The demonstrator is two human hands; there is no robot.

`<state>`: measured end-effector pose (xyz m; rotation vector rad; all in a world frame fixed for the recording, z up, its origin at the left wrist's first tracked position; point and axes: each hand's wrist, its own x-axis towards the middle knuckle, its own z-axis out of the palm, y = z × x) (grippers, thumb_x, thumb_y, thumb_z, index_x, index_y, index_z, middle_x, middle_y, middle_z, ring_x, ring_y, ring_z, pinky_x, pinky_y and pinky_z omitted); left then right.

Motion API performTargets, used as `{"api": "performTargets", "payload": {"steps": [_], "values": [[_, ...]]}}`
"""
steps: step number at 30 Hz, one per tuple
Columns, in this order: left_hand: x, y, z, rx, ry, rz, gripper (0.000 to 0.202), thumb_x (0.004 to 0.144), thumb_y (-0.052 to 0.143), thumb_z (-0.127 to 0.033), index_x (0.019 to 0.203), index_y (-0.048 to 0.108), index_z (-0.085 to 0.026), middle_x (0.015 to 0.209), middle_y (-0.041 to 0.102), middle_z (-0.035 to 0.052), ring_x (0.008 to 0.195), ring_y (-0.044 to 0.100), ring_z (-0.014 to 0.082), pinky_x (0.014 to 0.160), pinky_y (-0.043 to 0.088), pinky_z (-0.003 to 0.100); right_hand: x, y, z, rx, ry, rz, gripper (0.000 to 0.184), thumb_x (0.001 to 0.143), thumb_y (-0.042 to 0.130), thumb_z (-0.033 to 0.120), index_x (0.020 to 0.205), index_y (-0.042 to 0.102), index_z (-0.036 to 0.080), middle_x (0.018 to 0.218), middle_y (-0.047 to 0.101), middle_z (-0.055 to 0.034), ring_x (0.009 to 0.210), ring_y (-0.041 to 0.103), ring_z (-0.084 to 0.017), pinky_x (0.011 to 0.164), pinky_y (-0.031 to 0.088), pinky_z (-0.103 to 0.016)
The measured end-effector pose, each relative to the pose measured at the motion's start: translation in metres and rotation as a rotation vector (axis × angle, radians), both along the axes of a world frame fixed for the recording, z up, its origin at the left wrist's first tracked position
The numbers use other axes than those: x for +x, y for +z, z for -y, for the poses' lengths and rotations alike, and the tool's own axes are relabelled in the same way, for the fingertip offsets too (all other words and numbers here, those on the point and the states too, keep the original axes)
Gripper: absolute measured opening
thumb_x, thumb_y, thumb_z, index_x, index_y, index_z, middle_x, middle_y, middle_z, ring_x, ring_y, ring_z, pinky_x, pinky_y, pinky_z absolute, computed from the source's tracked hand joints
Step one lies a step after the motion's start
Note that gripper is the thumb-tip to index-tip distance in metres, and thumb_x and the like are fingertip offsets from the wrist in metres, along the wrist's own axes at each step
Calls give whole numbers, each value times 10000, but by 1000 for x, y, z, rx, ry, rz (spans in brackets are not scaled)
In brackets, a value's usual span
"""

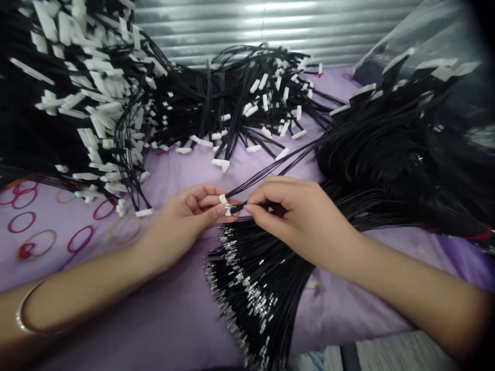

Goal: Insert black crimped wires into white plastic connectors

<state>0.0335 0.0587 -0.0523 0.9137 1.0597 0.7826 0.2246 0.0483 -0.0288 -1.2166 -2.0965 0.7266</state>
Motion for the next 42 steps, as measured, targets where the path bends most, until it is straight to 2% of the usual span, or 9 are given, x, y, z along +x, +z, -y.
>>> {"api": "performTargets", "payload": {"steps": [5, 8, 13, 20, 26, 30, 37, 42], "values": [[-1, -2, 0, 30, -2, -57, 182, 702, 680, -173, 876, 650, -127, 823, 685, 38, 758, 660, 125, 766, 553, 225, 0, -5, -7, -45, -60, 36, 109, 765, 583, 164, 662, 589, 201, 663, 595, 20, 597, 509, -106, 550, 385, -248], [-1, -1, -1, 41, -32, -65, 152, 721, 668, -190, 859, 662, -126, 843, 679, 21, 781, 651, 105, 785, 551, 211, 0, -6, -11, -61, -52, 29, 100, 769, 585, 160, 677, 612, 189, 661, 595, 29, 600, 508, -90, 561, 381, -231], [-3, 2, -3, -29, -130, -86, 175, 769, 632, -226, 932, 640, -162, 917, 679, -5, 788, 648, 58, 784, 529, 143, 0, -5, -12, -70, -26, 4, 91, 781, 571, 140, 720, 636, 156, 692, 595, 34, 639, 505, -64, 602, 381, -205], [-4, 3, -3, -35, -130, -103, 200, 769, 633, -242, 957, 633, -175, 967, 688, 8, 770, 653, 61, 766, 526, 143, 2, -4, -10, -66, -5, 0, 91, 784, 571, 131, 728, 642, 135, 679, 578, 38, 628, 490, -41, 607, 379, -175], [-5, 3, -3, -41, -145, -66, 182, 770, 634, -223, 940, 642, -159, 918, 686, -1, 748, 652, 49, 738, 533, 122, 2, -4, -10, 43, 34, 20, 68, 775, 580, 98, 742, 637, 113, 697, 561, 21, 663, 484, -36, 597, 374, -142], [-6, 2, -3, -32, -174, -18, 174, 792, 612, -212, 954, 637, -153, 906, 670, -19, 785, 652, 40, 782, 537, 124, 1, -5, -10, 59, 52, 16, 70, 775, 572, 84, 739, 628, 103, 696, 542, 14, 657, 477, -36, 590, 374, -137], [-6, 0, -4, -23, -170, -78, 178, 780, 629, -236, 946, 649, -173, 905, 677, -25, 783, 655, 40, 780, 543, 129, 2, -7, -8, 136, 58, 64, 66, 777, 561, 87, 761, 624, 100, 705, 526, 3, 661, 462, -61, 582, 367, -182], [-5, 2, -5, -14, -173, -103, 180, 755, 654, -229, 925, 651, -168, 857, 677, -27, 739, 664, 45, 741, 549, 120, 0, -9, -6, 93, 37, 66, 73, 779, 562, 99, 741, 624, 113, 687, 517, 15, 630, 448, -52, 560, 350, -185]]}}
